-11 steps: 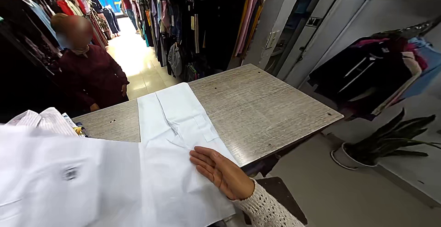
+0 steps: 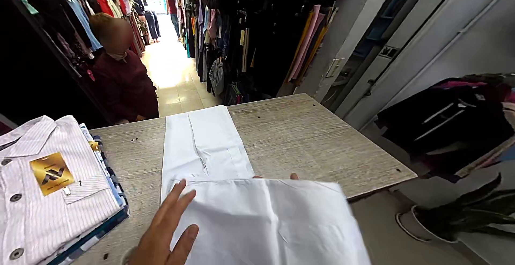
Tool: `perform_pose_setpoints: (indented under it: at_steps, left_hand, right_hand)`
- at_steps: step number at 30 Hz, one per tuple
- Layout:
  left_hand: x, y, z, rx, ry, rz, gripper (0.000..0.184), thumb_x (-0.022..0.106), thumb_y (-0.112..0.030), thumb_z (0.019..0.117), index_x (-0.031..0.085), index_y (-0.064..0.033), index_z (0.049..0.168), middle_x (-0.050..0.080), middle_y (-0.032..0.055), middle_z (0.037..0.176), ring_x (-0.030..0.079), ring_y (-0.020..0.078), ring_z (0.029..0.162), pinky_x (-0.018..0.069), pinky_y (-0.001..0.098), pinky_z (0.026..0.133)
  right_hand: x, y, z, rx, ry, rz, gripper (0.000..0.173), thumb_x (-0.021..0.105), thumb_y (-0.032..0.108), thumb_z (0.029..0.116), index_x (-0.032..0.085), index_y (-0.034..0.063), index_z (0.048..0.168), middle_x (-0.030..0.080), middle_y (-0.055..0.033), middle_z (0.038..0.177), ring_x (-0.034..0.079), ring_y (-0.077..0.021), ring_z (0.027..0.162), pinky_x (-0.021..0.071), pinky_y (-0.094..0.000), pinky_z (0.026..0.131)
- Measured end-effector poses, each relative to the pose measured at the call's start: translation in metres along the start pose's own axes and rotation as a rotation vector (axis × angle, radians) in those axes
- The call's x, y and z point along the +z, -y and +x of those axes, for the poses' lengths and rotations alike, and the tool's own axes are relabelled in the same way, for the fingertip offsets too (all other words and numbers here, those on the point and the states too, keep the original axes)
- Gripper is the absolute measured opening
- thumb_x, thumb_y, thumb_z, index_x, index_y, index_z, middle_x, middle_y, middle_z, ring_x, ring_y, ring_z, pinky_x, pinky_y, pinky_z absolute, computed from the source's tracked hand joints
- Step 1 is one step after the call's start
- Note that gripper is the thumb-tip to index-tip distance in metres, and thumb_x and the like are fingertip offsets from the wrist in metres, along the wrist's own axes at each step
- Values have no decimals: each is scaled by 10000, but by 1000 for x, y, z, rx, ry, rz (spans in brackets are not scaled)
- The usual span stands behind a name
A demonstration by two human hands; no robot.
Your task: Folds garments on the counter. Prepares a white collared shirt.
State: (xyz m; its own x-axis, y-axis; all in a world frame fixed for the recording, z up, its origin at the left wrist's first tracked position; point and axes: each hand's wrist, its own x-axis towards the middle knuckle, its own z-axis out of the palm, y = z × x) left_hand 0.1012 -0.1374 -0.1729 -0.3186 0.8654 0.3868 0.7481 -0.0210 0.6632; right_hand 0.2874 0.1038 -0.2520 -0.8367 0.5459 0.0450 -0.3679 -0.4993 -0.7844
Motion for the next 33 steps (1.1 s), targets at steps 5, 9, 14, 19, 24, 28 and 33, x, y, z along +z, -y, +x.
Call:
perform_pose_setpoints:
  at_steps: [5, 9, 14, 19, 24, 28, 33]
  left_hand:
    - [31, 52, -33, -151, -71, 226, 543, 632, -273, 909, 620, 65, 1334, 456, 362, 1479, 481, 558, 1335, 391, 689, 1065]
    - [29, 51, -34, -145, -116, 204, 495, 639, -157, 880, 630, 63, 1324, 465, 383, 1455, 514, 572, 1290, 421, 666, 1048]
    - [30, 49, -28, -125, -162, 202, 432, 661, -84, 841, 695, 15, 1260, 539, 362, 1377, 644, 494, 1093, 509, 594, 934]
    - [29, 56, -24, -146, -214, 135, 390, 639, -112, 852, 731, -53, 1226, 653, 256, 1245, 703, 291, 1013, 586, 358, 800]
    - [22, 62, -25, -235, -204, -28, 389, 622, -118, 886, 698, -35, 1259, 682, 146, 1183, 564, 6, 615, 467, 161, 544]
    - [16, 60, -28, -294, -179, -95, 503, 610, -38, 834, 619, 12, 1334, 693, 167, 1159, 669, 94, 749, 559, 253, 660]
    - [13, 60, -34, -281, -248, -46, 300, 475, -120, 989, 687, 9, 1159, 736, 84, 990, 700, 79, 863, 578, 275, 796]
  right_hand:
    - [-57, 90, -40, 91, -66, -379, 684, 227, 664, 1031, 656, 174, 1242, 603, 113, 679, 578, 22, 575, 524, -161, 562]
    - [-90, 161, -48, -22, -410, -558, 681, 190, 644, 1044, 577, 152, 1311, 692, 60, 812, 681, -17, 679, 586, -206, 595]
    - [-78, 192, -63, -163, -418, -749, 439, 262, 292, 1081, 472, 184, 1452, 719, 89, 1031, 688, 47, 868, 579, -142, 715]
    - [-18, 184, -42, -276, -427, -748, 284, 425, 70, 1007, 621, 139, 1200, 715, 83, 936, 678, 33, 782, 573, -136, 683]
    - [86, 105, 12, -402, 11, -970, 297, 644, -25, 889, 620, 66, 1171, 700, 36, 970, 671, -27, 770, 593, -218, 697]
    - [113, 52, 21, -262, 245, -1170, 313, 614, 115, 988, 616, -3, 1278, 688, -115, 1227, 713, -129, 1022, 609, -314, 875]
    - [19, 50, -24, -217, -276, -1481, 319, 595, 258, 1012, 646, 12, 1209, 729, -99, 974, 717, -182, 848, 607, -410, 771]
